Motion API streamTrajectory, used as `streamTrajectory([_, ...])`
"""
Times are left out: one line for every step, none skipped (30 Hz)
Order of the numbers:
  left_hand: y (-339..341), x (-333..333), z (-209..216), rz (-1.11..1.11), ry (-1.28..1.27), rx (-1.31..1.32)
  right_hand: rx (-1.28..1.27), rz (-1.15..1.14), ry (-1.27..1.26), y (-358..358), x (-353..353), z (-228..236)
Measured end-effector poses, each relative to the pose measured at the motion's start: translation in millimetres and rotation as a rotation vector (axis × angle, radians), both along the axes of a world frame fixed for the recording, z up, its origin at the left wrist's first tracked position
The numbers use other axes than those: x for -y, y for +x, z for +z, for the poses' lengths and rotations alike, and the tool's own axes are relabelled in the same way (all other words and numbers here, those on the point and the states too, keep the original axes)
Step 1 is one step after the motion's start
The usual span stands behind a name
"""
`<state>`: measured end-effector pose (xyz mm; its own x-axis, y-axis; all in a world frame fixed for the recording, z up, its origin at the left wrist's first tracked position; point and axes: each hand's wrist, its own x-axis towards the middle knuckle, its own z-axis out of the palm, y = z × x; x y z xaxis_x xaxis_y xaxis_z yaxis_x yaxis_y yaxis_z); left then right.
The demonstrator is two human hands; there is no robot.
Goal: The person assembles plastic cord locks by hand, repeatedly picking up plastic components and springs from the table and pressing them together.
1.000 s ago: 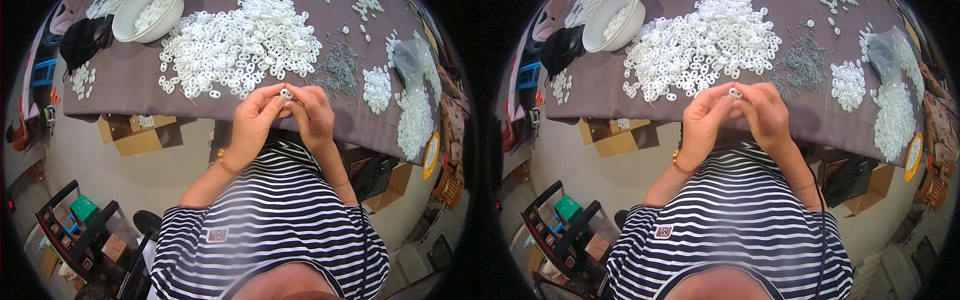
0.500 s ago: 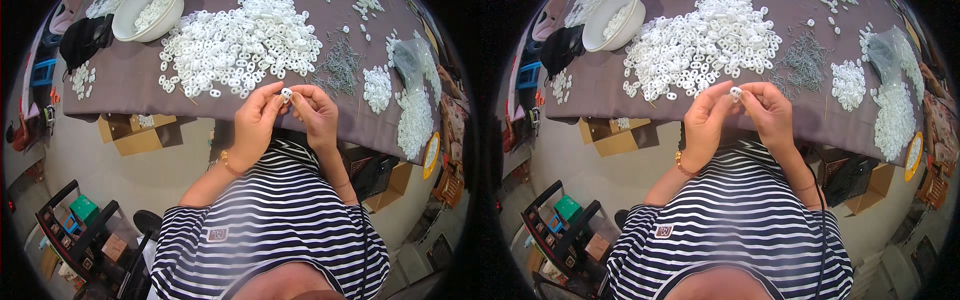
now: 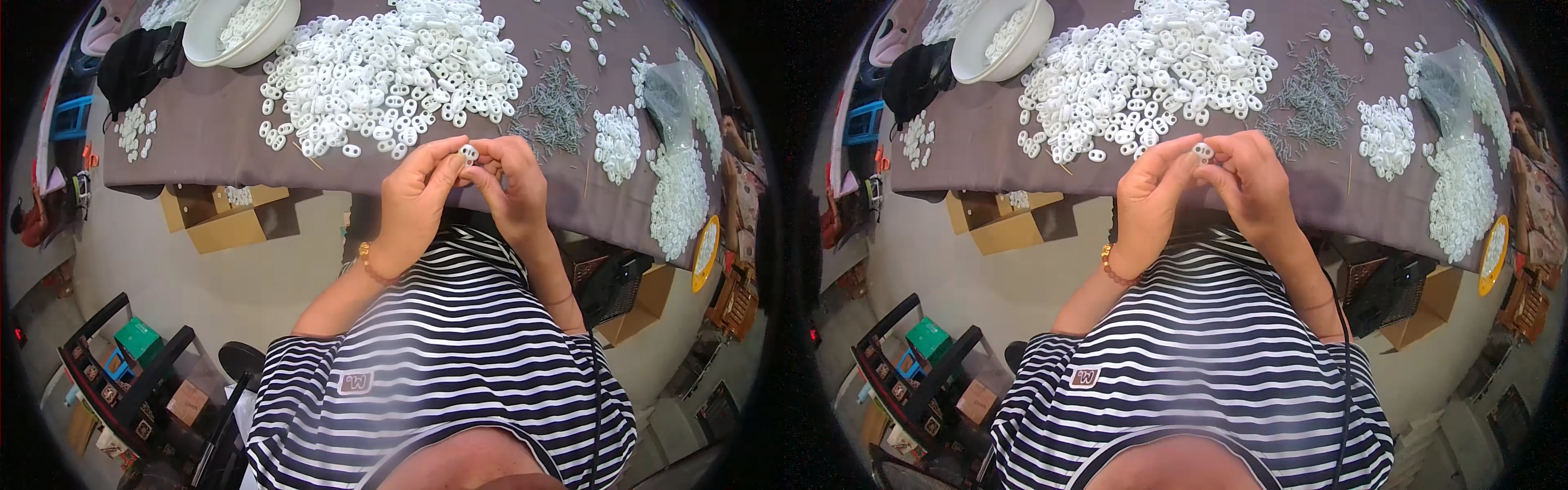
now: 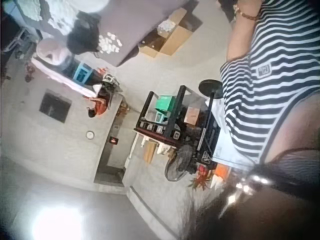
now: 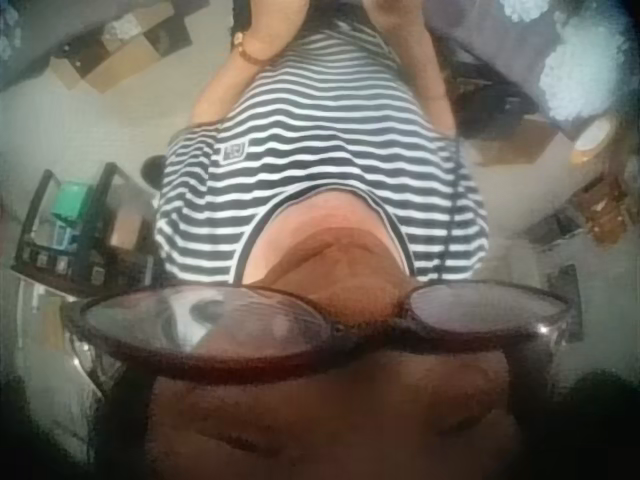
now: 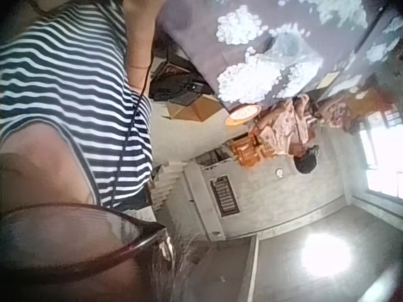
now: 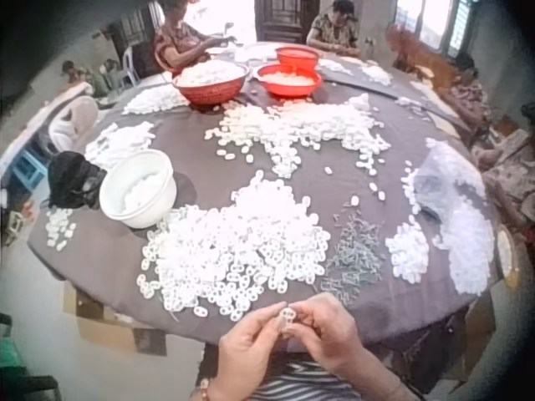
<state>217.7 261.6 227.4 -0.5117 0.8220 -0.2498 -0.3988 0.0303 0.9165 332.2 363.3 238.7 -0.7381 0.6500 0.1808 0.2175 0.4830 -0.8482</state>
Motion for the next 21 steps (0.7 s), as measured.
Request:
streamTrajectory([0,0,-1,-0.009,0.039,0.07,-0.065,-0.017,-0.021,0,2,-3])
streamTrajectory([-1,-1,0,-0.012,0.04,0.069,-0.13,-0.034,-0.041,0,3,-4])
streamTrajectory([-2,-1,0,-0.017,0.064,0.087,-0.13,-0.034,-0.042,1,3,-4])
streamTrajectory([-3,-1,0,-0.023,0.089,0.105,-0.129,-0.021,0.064,2,2,-5])
streamTrajectory([-4,-1,-2,-0.024,0.088,0.104,-0.128,-0.008,0.17,2,2,-5])
streamTrajectory([-5,-1,-4,-0.036,0.125,0.113,-0.129,-0.009,0.17,2,2,-5])
streamTrajectory([-5,-1,-5,-0.048,0.163,0.121,-0.134,-0.014,0.204,2,2,-5])
streamTrajectory([-6,0,-7,-0.049,0.162,0.121,-0.14,-0.02,0.239,2,3,-5])
streamTrajectory([-7,1,-8,-0.06,0.17,0.091,-0.14,-0.021,0.239,2,3,-5])
streamTrajectory([-7,1,-8,-0.071,0.178,0.062,-0.142,-0.02,0.261,1,2,-3])
streamTrajectory([-6,1,-9,-0.071,0.178,0.062,-0.143,-0.019,0.282,1,2,-2])
streamTrajectory([-5,1,-10,-0.053,0.182,-0.008,-0.143,-0.02,0.283,1,3,-1])
streamTrajectory([-5,1,-10,-0.034,0.185,-0.078,-0.136,-0.021,0.261,0,4,0])
streamTrajectory([-4,1,-10,-0.034,0.185,-0.078,-0.13,-0.022,0.24,0,5,1])
streamTrajectory([-4,1,-10,-0.018,0.176,-0.17,-0.13,-0.022,0.24,0,4,0])
streamTrajectory([-4,0,-10,-0.001,0.166,-0.261,-0.141,-0.018,0.267,0,4,-1])
streamTrajectory([-3,0,-11,-0.002,0.167,-0.262,-0.152,-0.013,0.295,-1,3,-3])
streamTrajectory([-3,-1,-12,0.018,0.181,-0.32,-0.152,-0.014,0.296,-1,3,-3])
streamTrajectory([-2,-2,-13,0.037,0.196,-0.378,-0.156,-0.019,0.323,-2,4,-4])
streamTrajectory([-2,-2,-12,0.036,0.197,-0.378,-0.159,-0.025,0.35,-3,4,-4])
streamTrajectory([-1,-3,-11,0.058,0.207,-0.378,-0.16,-0.024,0.35,-3,4,-5])
